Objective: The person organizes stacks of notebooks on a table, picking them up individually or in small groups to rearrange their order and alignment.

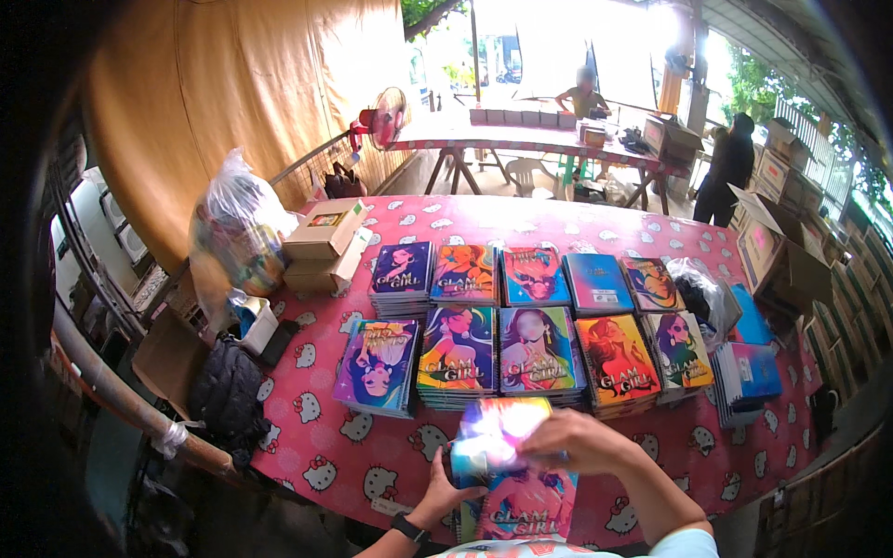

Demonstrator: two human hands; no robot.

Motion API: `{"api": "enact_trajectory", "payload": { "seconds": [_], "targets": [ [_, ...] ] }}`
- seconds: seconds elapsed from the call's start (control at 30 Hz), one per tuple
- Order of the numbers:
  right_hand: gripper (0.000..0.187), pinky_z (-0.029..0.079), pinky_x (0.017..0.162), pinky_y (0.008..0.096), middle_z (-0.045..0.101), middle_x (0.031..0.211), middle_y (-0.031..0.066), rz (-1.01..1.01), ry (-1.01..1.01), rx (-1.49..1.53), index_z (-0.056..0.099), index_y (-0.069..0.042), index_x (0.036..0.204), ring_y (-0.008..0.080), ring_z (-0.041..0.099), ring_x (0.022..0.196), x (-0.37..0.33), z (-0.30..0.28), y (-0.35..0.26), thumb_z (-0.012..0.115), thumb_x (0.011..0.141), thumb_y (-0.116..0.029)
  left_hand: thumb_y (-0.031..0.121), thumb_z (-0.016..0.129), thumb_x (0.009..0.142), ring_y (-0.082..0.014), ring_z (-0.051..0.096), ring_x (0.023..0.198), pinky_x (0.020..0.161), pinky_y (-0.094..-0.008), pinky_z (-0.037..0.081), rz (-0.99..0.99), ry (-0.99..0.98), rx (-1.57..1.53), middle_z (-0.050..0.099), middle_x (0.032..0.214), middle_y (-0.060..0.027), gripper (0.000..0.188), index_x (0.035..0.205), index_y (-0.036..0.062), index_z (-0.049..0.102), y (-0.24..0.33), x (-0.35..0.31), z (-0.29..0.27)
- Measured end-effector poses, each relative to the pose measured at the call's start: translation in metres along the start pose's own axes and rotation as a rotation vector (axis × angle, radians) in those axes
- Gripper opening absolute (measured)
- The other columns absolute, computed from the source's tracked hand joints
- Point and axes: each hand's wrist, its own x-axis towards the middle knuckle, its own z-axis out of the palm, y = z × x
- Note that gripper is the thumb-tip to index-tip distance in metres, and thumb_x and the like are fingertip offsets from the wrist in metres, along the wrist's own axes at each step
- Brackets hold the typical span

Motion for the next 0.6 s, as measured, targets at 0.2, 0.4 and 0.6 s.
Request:
{"api": "enact_trajectory", "payload": {
  "seconds": [0.2, 0.4, 0.6],
  "targets": [
    [0.065, 0.032, 0.099, 0.0398, 0.052, 0.119, 0.015, 0.774, 0.849, 0.002, 0.039, -0.001, 0.127, 0.0273, 0.047, 0.111, -0.098, 0.078, 0.082, 0.066, 0.078, -0.035, 0.035, 0.06, 0.081, -0.0238, 0.031, 0.127, 0.105, -0.0346, 0.024, 0.063, -0.045, -0.427, 0.034, 0.136, -0.0163, 0.085, 0.14, -0.0023, 0.011, -0.007, 0.006, -0.01],
    [0.082, 0.031, 0.1, 0.0343, 0.045, 0.125, 0.0108, 0.689, 0.78, 0.877, 0.02, -0.001, 0.138, 0.0209, 0.043, 0.116, -0.06, 0.136, 0.045, 0.067, 0.079, -0.033, 0.039, 0.067, 0.079, -0.0205, 0.039, 0.12, 0.101, -0.0322, 0.03, 0.165, -0.038, -0.461, 0.039, 0.129, -0.0187, 0.103, 0.14, -0.0034, -0.004, 0.006, 0.002, 0.012],
    [0.073, 0.025, 0.105, 0.0383, 0.037, 0.134, 0.0237, 0.418, 0.711, -0.244, 0.029, 0.001, 0.135, 0.0355, 0.031, 0.128, 0.037, 0.038, 0.08, 0.066, 0.077, -0.024, 0.016, 0.069, 0.076, -0.02, 0.046, 0.113, 0.095, -0.0295, 0.039, 0.104, -0.071, -0.503, 0.038, 0.131, -0.0175, 0.101, 0.139, -0.0049, -0.007, 0.003, 0.002, 0.005]
  ]
}}
